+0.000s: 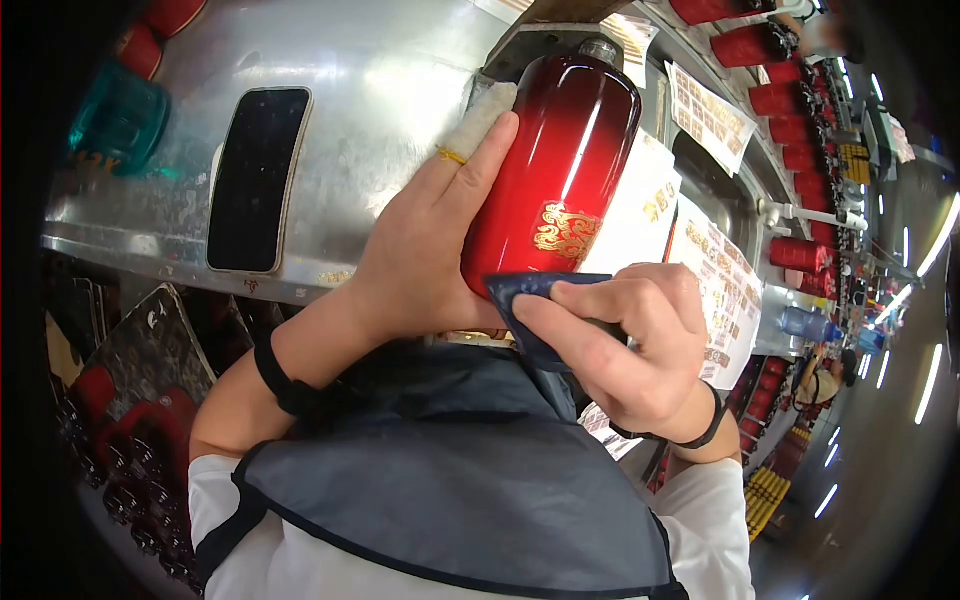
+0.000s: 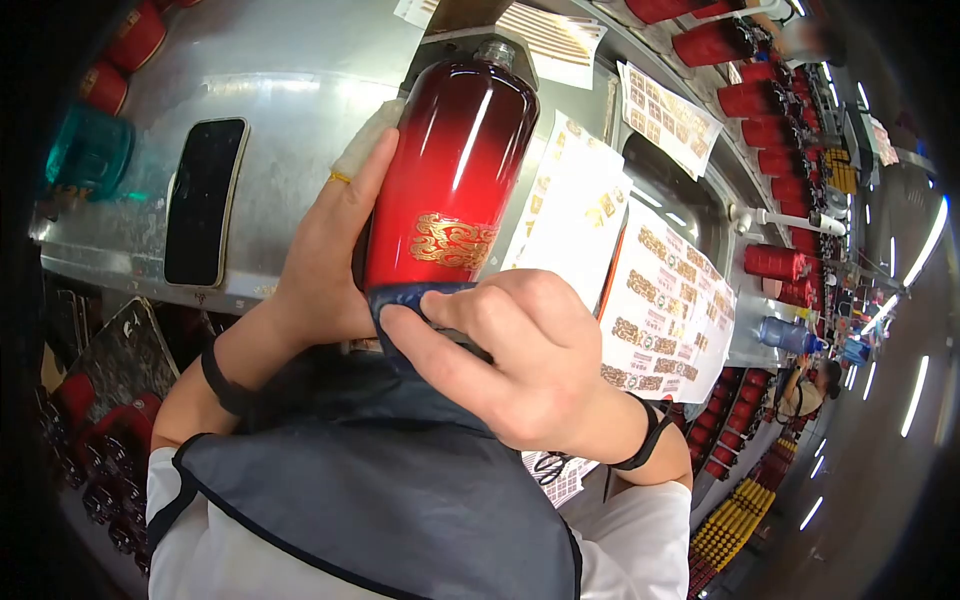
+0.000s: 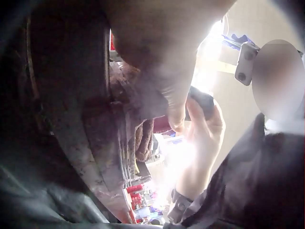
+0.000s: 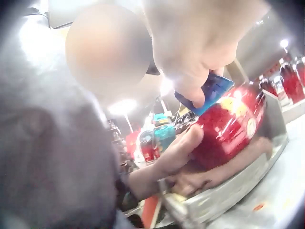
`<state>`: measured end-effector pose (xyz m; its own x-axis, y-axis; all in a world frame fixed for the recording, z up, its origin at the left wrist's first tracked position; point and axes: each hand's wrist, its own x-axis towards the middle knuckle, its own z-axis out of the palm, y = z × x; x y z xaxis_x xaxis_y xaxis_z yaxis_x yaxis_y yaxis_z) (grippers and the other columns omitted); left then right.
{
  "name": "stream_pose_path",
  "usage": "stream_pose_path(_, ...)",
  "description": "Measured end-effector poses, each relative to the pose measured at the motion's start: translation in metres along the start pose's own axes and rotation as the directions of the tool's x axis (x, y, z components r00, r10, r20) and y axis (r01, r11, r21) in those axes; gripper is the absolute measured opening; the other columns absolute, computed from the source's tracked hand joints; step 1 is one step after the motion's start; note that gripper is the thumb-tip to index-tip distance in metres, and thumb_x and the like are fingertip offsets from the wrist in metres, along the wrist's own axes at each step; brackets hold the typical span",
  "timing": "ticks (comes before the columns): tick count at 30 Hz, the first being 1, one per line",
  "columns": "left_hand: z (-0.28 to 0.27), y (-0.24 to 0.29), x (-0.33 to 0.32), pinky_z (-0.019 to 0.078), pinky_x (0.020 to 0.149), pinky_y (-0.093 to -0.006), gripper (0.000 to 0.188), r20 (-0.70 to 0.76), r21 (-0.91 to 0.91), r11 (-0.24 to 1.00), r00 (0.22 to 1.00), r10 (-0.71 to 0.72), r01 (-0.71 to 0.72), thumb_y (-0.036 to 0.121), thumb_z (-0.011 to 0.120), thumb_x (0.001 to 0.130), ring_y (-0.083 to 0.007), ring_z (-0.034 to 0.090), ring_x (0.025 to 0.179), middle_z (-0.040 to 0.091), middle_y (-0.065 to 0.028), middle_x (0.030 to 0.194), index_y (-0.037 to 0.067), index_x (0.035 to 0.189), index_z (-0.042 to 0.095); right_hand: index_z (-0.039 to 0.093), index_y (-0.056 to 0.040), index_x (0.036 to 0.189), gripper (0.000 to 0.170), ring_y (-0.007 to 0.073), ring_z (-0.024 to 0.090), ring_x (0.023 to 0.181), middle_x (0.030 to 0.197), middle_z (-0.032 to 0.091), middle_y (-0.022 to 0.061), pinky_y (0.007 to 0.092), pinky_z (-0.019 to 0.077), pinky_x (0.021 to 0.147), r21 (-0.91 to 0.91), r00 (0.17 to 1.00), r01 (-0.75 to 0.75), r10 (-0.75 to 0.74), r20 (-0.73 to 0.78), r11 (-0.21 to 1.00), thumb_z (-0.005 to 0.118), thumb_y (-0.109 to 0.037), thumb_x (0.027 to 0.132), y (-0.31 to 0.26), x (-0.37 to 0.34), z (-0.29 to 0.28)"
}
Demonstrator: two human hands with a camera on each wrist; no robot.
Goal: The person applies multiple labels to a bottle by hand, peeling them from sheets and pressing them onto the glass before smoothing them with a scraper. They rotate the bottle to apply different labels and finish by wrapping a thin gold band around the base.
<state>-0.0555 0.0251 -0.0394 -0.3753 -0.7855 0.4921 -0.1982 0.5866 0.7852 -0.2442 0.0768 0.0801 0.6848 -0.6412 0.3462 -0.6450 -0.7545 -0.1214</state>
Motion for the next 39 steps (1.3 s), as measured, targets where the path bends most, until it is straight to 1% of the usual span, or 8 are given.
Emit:
stream_pose_path(6, 0.000, 0.002, 0.002, 0.0520, 0.092, -0.0421, 0.130, -0.060, 0.026, 0.998, 0.997, 0.052, -0.050, 0.051, 0.094, 0.055, -0.0373, 0.060, 0.107, 0.056, -0.0241, 0.127, -0.003, 0.154, 0.029, 0.079, -0.0146, 0.100, 0.037, 0.0202, 0.055, 0.076, 0.088, 0.067, 0.0021, 0.0305, 0.0451, 0.065, -0.114, 0.979, -0.203, 0.198, -0.052, 0.972, 0.075, -0.017, 0.064, -0.002, 0.000, -0.011)
stream_pose_path(11, -0.003, 0.006, -0.001, 0.0526, 0.086, -0.0409, 0.133, 0.025, 0.035, 0.998, 0.999, -0.045, 0.044, 0.051, 0.094, 0.053, -0.0349, 0.061, 0.101, 0.058, -0.0217, 0.120, -0.004, 0.154, 0.028, 0.079, -0.0134, 0.100, 0.036, 0.0205, 0.055, 0.076, 0.087, 0.065, 0.0029, 0.0313, 0.0455, 0.065, -0.126, 0.980, -0.186, 0.175, -0.091, 0.975, 0.074, -0.015, 0.064, 0.006, -0.005, -0.001)
stream_pose_path(21, -0.001, 0.001, 0.001, 0.0521, 0.088, -0.0406, 0.134, 0.010, 0.026, 1.000, 1.000, 0.002, -0.002, 0.048, 0.095, 0.052, -0.0342, 0.061, 0.102, 0.058, -0.0214, 0.123, -0.004, 0.155, 0.026, 0.078, -0.0121, 0.100, 0.038, 0.0201, 0.056, 0.076, 0.086, 0.066, 0.0015, 0.0302, 0.0458, 0.062, -0.038, 0.990, -0.114, 0.110, -0.084, 0.993, 0.072, -0.012, 0.063, 0.009, -0.001, 0.001)
stream_pose_path(24, -0.001, 0.002, 0.002, 0.0521, 0.088, -0.0408, 0.135, -0.015, 0.032, 0.999, 0.999, 0.045, -0.044, 0.047, 0.095, 0.051, -0.0345, 0.061, 0.101, 0.058, -0.0211, 0.123, -0.003, 0.155, 0.025, 0.078, -0.0112, 0.100, 0.038, 0.0190, 0.055, 0.074, 0.088, 0.065, 0.0016, 0.0298, 0.0476, 0.063, -0.171, 0.984, -0.169, 0.156, -0.090, 0.971, 0.070, -0.014, 0.063, 0.020, -0.002, -0.005)
stream_pose_path(26, -0.002, -0.001, -0.001, 0.0517, 0.089, -0.0409, 0.137, 0.023, 0.023, 1.000, 1.000, 0.005, -0.005, 0.047, 0.096, 0.051, -0.0344, 0.061, 0.101, 0.058, -0.0209, 0.122, -0.003, 0.156, 0.024, 0.078, -0.0111, 0.100, 0.038, 0.0195, 0.055, 0.073, 0.087, 0.066, 0.0018, 0.0302, 0.0453, 0.060, -0.046, 0.995, -0.044, 0.039, -0.097, 0.998, 0.071, -0.012, 0.063, 0.006, -0.003, 0.005)
stream_pose_path(30, -0.003, 0.004, 0.001, 0.0511, 0.089, -0.0408, 0.137, 0.002, 0.000, 1.000, 1.000, 0.018, -0.018, 0.046, 0.097, 0.051, -0.0338, 0.061, 0.102, 0.059, -0.0202, 0.122, -0.003, 0.156, 0.024, 0.078, -0.0125, 0.105, 0.041, 0.0191, 0.057, 0.074, 0.089, 0.067, 0.0014, 0.0308, 0.0441, 0.059, -0.153, 0.974, -0.186, 0.162, -0.160, 0.971, 0.070, -0.013, 0.064, 0.026, -0.009, -0.002)
stream_pose_path(36, -0.001, -0.005, -0.002, 0.0497, 0.094, -0.0400, 0.135, 0.053, -0.101, 0.991, 0.995, -0.086, 0.091, 0.043, 0.097, 0.053, -0.0335, 0.061, 0.109, 0.057, -0.0210, 0.126, -0.004, 0.156, 0.023, 0.078, -0.0115, 0.100, 0.036, 0.0174, 0.061, 0.078, 0.094, 0.068, 0.0027, 0.0292, 0.0484, 0.065, 0.176, 0.996, -0.041, 0.054, -0.070, 0.984, 0.070, -0.015, 0.064, -0.009, -0.016, 0.003)
stream_pose_path(39, -0.006, -0.003, 0.000, 0.0484, 0.097, -0.0404, 0.136, 0.092, -0.100, 0.993, 0.995, -0.049, 0.058, 0.043, 0.097, 0.054, -0.0347, 0.059, 0.113, 0.056, -0.0221, 0.129, -0.004, 0.156, 0.022, 0.078, -0.0107, 0.097, 0.034, 0.0186, 0.059, 0.077, 0.090, 0.067, 0.0018, 0.0300, 0.0510, 0.068, -0.065, 0.975, -0.191, 0.182, -0.126, 0.979, 0.070, -0.016, 0.064, 0.009, -0.009, -0.014)
